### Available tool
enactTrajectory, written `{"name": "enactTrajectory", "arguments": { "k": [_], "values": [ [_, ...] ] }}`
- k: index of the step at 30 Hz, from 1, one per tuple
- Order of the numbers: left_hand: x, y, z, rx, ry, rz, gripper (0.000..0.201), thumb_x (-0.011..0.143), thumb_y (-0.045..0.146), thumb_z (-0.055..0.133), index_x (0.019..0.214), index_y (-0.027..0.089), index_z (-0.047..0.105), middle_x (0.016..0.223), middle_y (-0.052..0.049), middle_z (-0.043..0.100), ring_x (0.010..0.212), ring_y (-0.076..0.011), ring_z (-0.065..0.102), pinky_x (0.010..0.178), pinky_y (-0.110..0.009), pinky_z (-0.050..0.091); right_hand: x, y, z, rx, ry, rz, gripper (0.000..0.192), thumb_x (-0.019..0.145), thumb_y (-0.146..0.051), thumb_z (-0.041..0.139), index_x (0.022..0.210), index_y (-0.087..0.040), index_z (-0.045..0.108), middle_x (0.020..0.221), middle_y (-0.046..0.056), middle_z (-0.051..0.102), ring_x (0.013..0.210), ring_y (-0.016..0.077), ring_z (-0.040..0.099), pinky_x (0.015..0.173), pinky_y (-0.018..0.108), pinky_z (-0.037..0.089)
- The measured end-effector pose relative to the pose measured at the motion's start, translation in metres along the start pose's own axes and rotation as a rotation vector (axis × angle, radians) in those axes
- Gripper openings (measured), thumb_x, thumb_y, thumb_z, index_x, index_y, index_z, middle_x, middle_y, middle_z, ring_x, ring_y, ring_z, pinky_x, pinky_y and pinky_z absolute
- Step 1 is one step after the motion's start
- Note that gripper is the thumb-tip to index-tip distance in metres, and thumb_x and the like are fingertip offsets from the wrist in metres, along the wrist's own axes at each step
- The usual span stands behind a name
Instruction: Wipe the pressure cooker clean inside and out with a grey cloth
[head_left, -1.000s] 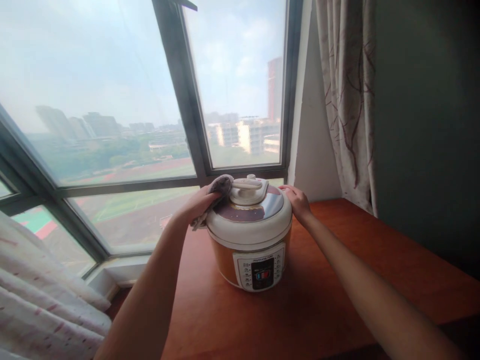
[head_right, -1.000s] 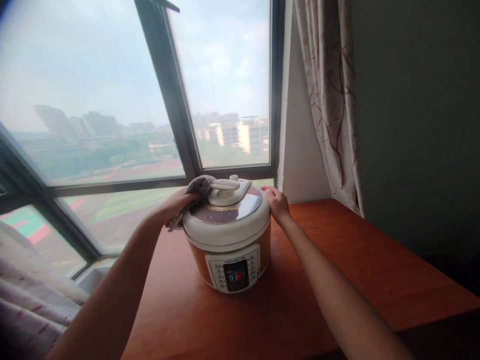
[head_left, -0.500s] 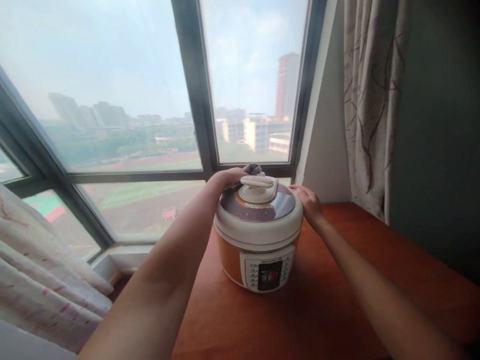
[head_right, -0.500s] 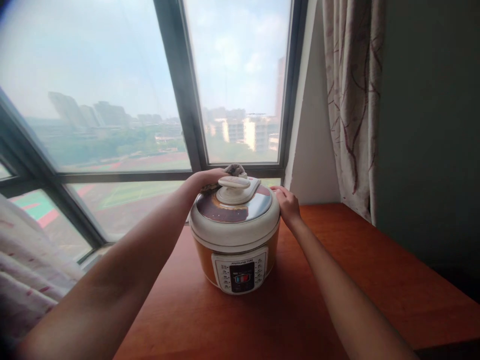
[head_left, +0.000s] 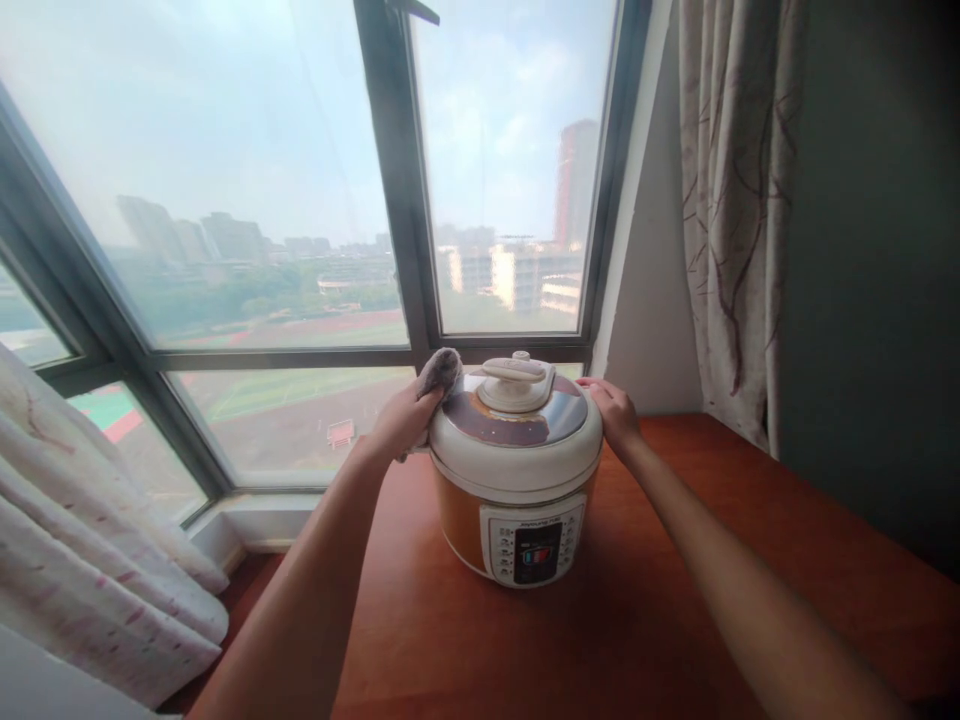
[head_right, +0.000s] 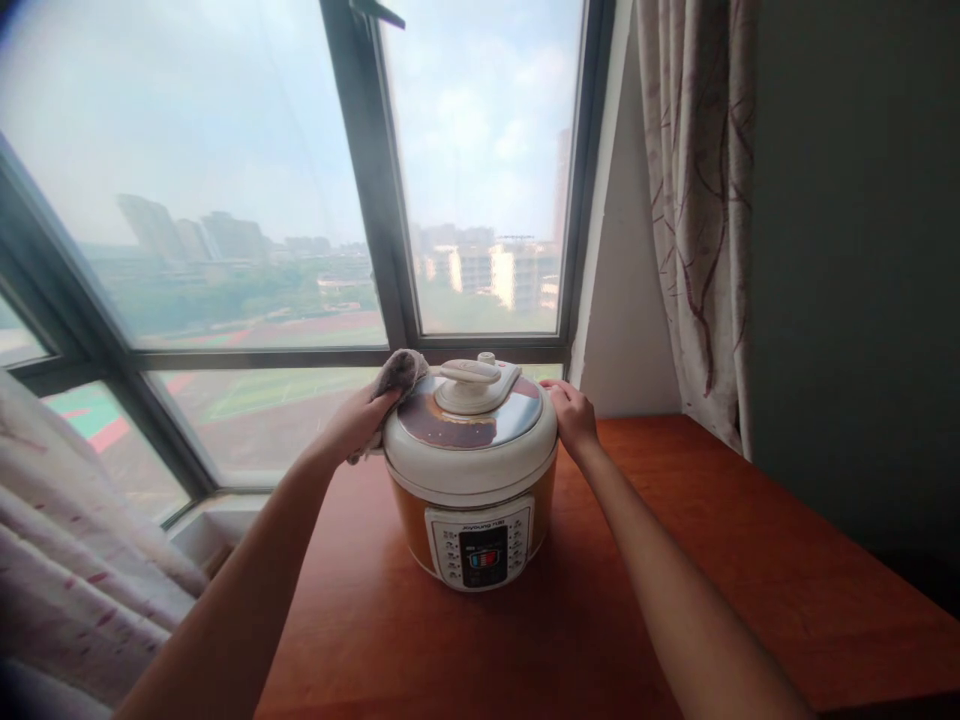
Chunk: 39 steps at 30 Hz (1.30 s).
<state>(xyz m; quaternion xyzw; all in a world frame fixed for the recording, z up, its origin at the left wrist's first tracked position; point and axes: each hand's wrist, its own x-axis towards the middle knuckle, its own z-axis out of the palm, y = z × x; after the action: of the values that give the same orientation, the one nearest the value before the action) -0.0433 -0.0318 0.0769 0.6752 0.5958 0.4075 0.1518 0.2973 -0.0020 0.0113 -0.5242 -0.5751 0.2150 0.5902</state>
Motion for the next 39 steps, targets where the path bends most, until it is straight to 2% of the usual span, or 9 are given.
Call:
{"name": "enactTrajectory", "arguments": {
  "k": [2,6,11,16,19,24,30,34,39],
  "values": [
    [-0.026,0.003,0.001,0.052,0.079,0.01,0.05,0.088,0.05,0.05,0.125,0.022,0.068,0.108,-0.009,0.075,0.104,-0.0375,0.068,0.085,-0.043,0.053,0.0,0.001,0.0,-0.001,0.0,0.003,0.041,0.082,-0.044,0.043,0.095,-0.022,0.075,0.102,0.007,0.077,0.1,0.0276,0.066,0.087,0.036,0.048],
    [-0.074,0.011,0.012,0.092,0.26,0.147,0.044,0.094,0.044,0.045,0.127,0.024,0.066,0.114,-0.009,0.073,0.114,-0.0342,0.065,0.097,-0.045,0.05,0.002,0.002,0.0,-0.005,-0.007,0.005,0.042,0.083,-0.045,0.043,0.097,-0.023,0.075,0.104,0.006,0.077,0.1,0.0271,0.066,0.088,0.036,0.048],
    [-0.124,0.012,0.046,0.057,0.467,0.321,0.056,0.095,0.039,0.048,0.148,0.021,0.045,0.151,-0.013,0.049,0.145,-0.0332,0.036,0.119,-0.053,0.028,0.002,0.002,0.001,-0.005,-0.006,0.003,0.043,0.082,-0.045,0.043,0.097,-0.022,0.076,0.105,0.007,0.076,0.1,0.0272,0.066,0.089,0.036,0.048],
    [-0.157,0.026,0.078,0.032,0.449,0.437,0.071,0.092,0.042,0.052,0.157,0.025,0.029,0.167,-0.013,0.015,0.151,-0.0394,0.019,0.118,-0.06,0.024,-0.001,-0.004,0.0,-0.008,-0.004,-0.006,0.045,0.082,-0.046,0.042,0.096,-0.021,0.076,0.105,0.008,0.076,0.1,0.0274,0.066,0.088,0.036,0.048],
    [-0.161,0.035,0.082,0.155,0.415,0.572,0.071,0.088,0.042,0.051,0.155,0.024,0.036,0.167,-0.012,0.013,0.151,-0.0444,0.01,0.118,-0.066,0.017,-0.003,-0.007,0.0,-0.015,-0.006,-0.013,0.045,0.082,-0.046,0.041,0.095,-0.021,0.076,0.103,0.007,0.077,0.1,0.0276,0.066,0.086,0.035,0.047],
    [-0.137,0.033,0.063,0.248,0.35,0.721,0.076,0.079,0.045,0.058,0.15,0.024,0.043,0.16,-0.012,0.033,0.148,-0.0433,0.022,0.12,-0.064,0.016,-0.004,-0.009,-0.001,-0.019,-0.009,-0.015,0.045,0.082,-0.046,0.041,0.096,-0.021,0.075,0.103,0.008,0.077,0.1,0.0274,0.065,0.084,0.035,0.047],
    [-0.085,0.025,0.025,0.045,0.28,0.513,0.058,0.083,0.033,0.056,0.14,0.022,0.054,0.148,-0.009,0.053,0.14,-0.0321,0.043,0.118,-0.049,0.032,-0.004,-0.008,0.0,-0.027,-0.008,-0.011,0.044,0.082,-0.046,0.04,0.094,-0.021,0.075,0.103,0.008,0.077,0.101,0.0268,0.066,0.087,0.035,0.047],
    [-0.036,0.023,0.008,-0.041,0.104,0.281,0.051,0.084,0.042,0.056,0.131,0.025,0.063,0.135,-0.007,0.064,0.128,-0.0325,0.056,0.11,-0.045,0.041,-0.003,-0.008,0.0,-0.034,-0.004,-0.001,0.043,0.083,-0.045,0.04,0.094,-0.022,0.075,0.106,0.007,0.076,0.104,0.0269,0.065,0.088,0.034,0.048],
    [0.026,0.027,0.007,-0.222,-0.239,0.165,0.048,0.075,0.041,0.064,0.116,0.018,0.072,0.111,-0.007,0.075,0.108,-0.0335,0.066,0.095,-0.042,0.051,-0.002,-0.006,0.001,-0.035,0.001,0.018,0.043,0.083,-0.046,0.04,0.095,-0.024,0.075,0.106,0.006,0.077,0.104,0.0267,0.066,0.089,0.035,0.048]
  ]
}}
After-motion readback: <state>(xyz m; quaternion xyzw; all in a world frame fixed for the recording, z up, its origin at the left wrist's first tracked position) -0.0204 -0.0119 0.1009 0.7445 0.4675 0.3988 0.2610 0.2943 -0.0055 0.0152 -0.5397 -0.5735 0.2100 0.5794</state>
